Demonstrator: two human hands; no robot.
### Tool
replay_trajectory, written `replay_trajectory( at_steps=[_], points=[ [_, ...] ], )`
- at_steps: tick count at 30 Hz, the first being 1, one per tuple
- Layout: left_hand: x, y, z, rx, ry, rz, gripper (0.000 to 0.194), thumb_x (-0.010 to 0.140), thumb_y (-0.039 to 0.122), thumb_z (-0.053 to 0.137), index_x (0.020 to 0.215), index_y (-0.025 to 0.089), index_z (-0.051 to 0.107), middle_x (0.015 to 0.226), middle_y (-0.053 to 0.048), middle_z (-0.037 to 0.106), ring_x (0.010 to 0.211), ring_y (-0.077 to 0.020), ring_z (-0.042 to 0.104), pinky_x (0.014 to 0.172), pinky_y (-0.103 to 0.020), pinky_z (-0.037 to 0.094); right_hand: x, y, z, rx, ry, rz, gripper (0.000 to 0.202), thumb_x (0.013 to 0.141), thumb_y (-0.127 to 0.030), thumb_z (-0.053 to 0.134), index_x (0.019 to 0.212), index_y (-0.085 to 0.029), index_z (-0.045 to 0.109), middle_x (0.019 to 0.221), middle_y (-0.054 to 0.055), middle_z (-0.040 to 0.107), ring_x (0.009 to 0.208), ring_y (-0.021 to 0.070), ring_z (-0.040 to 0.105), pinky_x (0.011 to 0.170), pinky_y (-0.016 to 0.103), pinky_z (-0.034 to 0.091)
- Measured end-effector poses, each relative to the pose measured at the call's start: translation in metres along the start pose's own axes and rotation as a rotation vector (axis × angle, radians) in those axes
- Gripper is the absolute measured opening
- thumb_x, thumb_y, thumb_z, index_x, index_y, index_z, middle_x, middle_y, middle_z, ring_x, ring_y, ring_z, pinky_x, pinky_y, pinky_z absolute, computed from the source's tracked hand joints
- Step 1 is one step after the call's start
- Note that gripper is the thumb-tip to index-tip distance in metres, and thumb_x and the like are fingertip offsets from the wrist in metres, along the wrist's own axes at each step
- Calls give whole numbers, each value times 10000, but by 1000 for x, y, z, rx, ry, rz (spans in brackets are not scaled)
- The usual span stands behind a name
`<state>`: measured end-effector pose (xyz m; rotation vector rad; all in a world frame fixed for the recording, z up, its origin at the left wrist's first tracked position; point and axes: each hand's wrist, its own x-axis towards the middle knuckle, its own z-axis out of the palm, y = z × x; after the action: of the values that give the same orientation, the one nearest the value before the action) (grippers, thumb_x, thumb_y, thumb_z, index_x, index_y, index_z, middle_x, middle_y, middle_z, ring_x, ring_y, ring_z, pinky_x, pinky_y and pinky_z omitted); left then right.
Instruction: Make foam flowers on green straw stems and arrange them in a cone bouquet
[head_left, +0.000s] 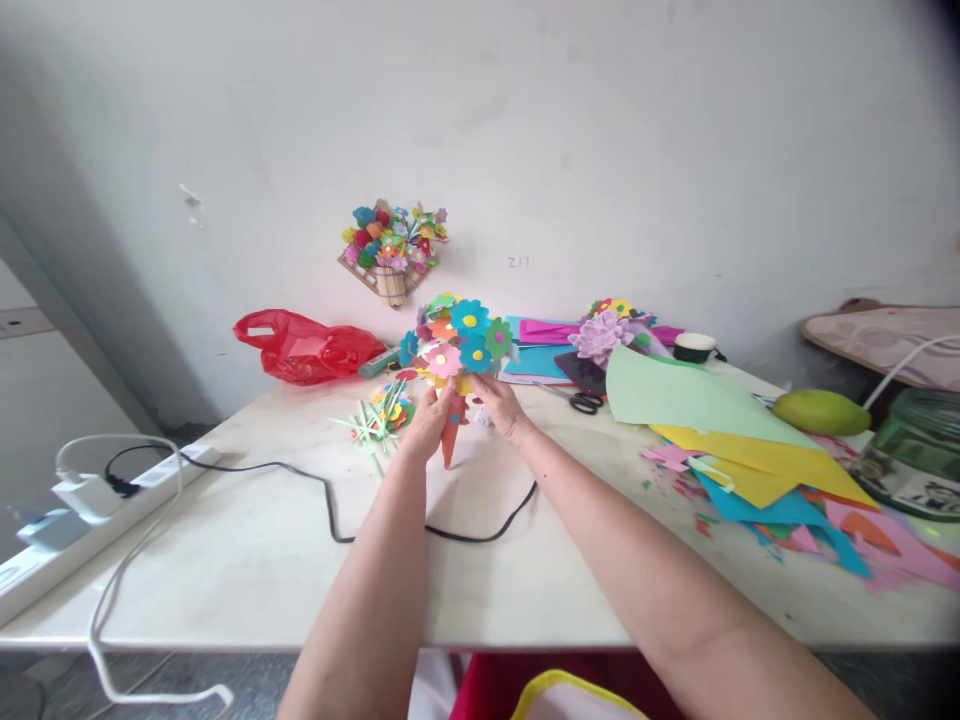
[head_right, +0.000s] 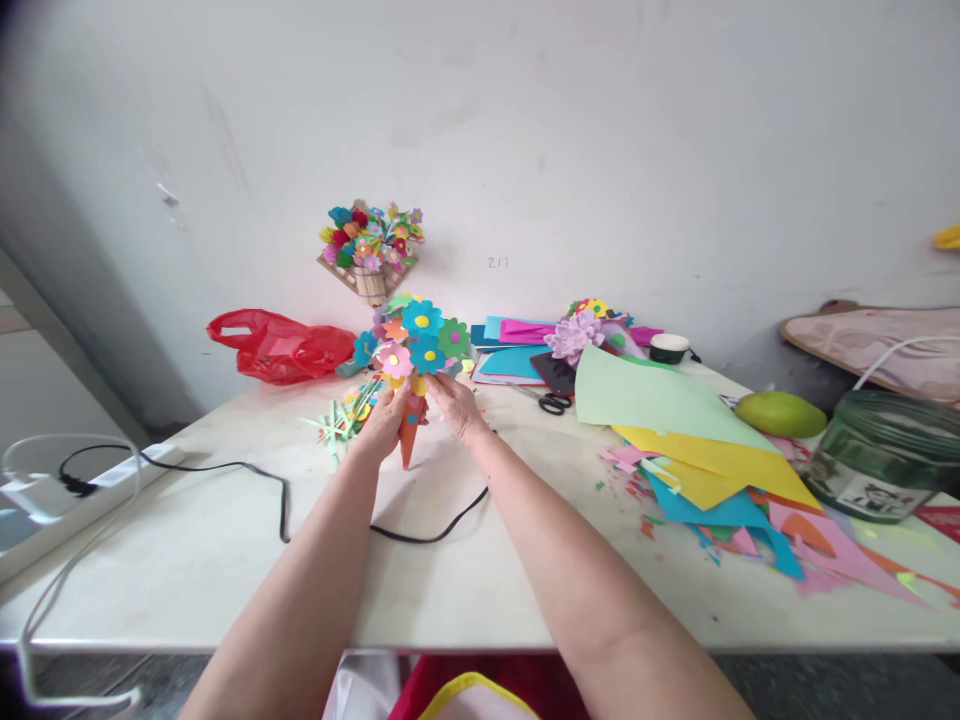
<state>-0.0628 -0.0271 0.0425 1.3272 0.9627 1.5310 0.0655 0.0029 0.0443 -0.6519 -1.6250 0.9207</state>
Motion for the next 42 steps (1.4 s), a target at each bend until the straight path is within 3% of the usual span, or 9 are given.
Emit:
replay_trajectory(
  at_steps=[5, 9, 13, 21, 26, 34, 38, 42],
  points=[
    [0, -1, 0, -111, 88, -50, 483, 681, 622, 580, 764, 150, 520, 604, -16, 548, 506, -117, 517, 489, -253, 445, -8, -6, -11, -784, 132, 99, 359, 869, -374, 360, 972, -203, 658, 913, 76, 683, 892, 219, 595, 773, 315, 400],
    [1, -2, -2, -228, 154, -85, 517, 649, 641, 595, 792, 147, 535, 600, -22, 558, 500, -115, 514, 481, -243, 427, -12, -4, -20, -1226, 13, 156, 358, 800, -330, 461, 1057, -148, 632, 1017, 150, 653, 1006, 265, 555, 864, 351, 349],
    [3, -4, -5, -317, 141, -116, 534, 643, 645, 597, 815, 142, 552, 594, -23, 553, 503, -113, 510, 477, -234, 411, -14, 6, -20, -1340, -131, 309, 494, 743, -385, 526, 1155, -116, 574, 1094, 186, 589, 1051, 312, 519, 883, 395, 337],
    [0, 2, -4, -415, 154, -169, 507, 688, 633, 559, 811, 141, 557, 574, -19, 531, 481, -104, 492, 456, -218, 391, -14, 18, -14, -1395, -53, 386, 504, 707, -339, 578, 1159, -116, 558, 1180, 201, 487, 1043, 307, 495, 859, 387, 352],
    [-2, 6, -6, -495, 166, -196, 525, 693, 640, 533, 816, 131, 570, 575, -31, 527, 489, -115, 502, 450, -223, 397, -14, 21, -16, -1366, -101, 425, 463, 713, -302, 581, 1125, -91, 573, 1097, 194, 572, 1056, 294, 511, 852, 361, 376],
    [-3, 13, -7, -539, 184, -270, 499, 717, 615, 511, 799, 125, 553, 571, -35, 515, 474, -111, 496, 438, -217, 407, -12, 17, -39, -1194, 28, 353, 262, 774, -246, 507, 994, -186, 638, 940, 137, 663, 918, 265, 610, 757, 345, 424],
    [-3, 17, -6, -561, 204, -308, 513, 721, 632, 492, 828, 133, 546, 579, -33, 511, 466, -107, 495, 427, -214, 408, -6, 13, -53, -671, 45, 278, 187, 707, -352, 594, 790, -197, 656, 750, 58, 666, 699, 207, 614, 604, 286, 435],
    [-3, 17, -6, -570, 207, -335, 533, 713, 640, 497, 860, 132, 552, 583, -35, 511, 479, -113, 507, 427, -214, 414, -8, 6, -63, -23, -96, 262, 306, 644, -454, 646, 616, -159, 569, 520, 2, 565, 364, 84, 404, 382, 234, 320]
  ],
)
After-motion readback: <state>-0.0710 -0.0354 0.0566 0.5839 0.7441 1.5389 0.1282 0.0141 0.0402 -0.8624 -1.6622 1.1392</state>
